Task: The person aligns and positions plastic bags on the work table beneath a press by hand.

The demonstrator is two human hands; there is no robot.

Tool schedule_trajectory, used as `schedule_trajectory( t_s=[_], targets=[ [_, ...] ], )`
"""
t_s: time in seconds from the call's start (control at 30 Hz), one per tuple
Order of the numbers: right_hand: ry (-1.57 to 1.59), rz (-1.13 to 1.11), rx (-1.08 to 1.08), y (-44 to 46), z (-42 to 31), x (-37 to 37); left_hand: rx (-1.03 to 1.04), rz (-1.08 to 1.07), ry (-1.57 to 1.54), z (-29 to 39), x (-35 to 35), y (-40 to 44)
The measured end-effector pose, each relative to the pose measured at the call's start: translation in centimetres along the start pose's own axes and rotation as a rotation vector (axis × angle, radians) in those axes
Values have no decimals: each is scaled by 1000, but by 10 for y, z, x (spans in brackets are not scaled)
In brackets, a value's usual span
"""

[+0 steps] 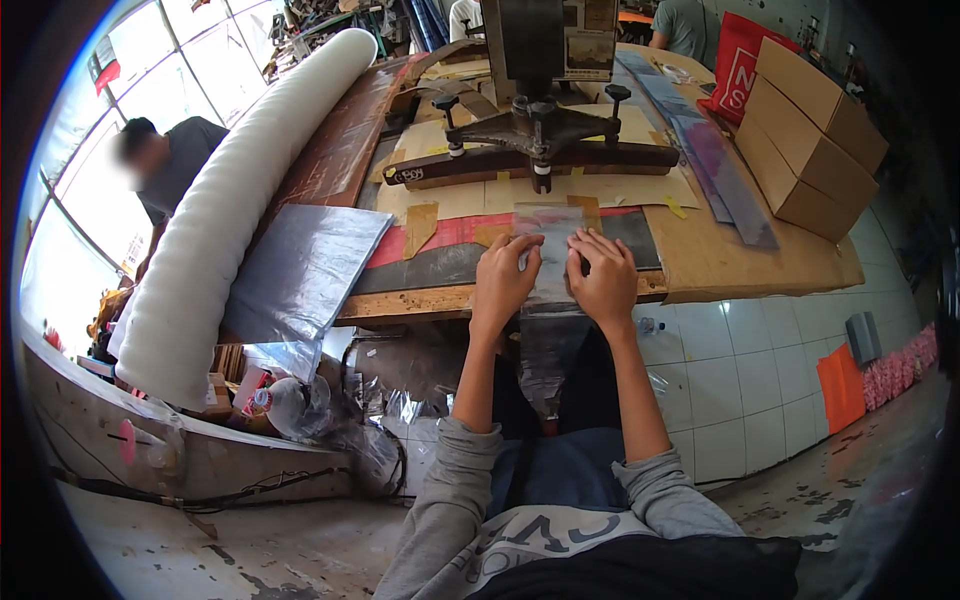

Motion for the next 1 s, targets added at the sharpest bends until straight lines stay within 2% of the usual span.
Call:
schedule_trajectory(
  t_s=[0.5, 0.6, 1.0],
  targets=[
    [-22, -16, -7, -1, -2, -1, -15, -10, 26, -1, 0, 0],
    [-21, -7, -11, 2, 0, 1, -68, -34, 38, 2, -1, 1],
    [-24, -20, -13, 1, -1, 0, -42, -4, 26, 2, -1, 0]
  ],
)
Point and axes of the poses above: each hand's wrist, its own y-axis towards the middle knuckle, its own x-axis out of the palm, z = x × y, the point moved 2 cm from there along y, towards the middle knuckle, and after that the axes turned 4 degrees about -y, right-handed, at the moved point
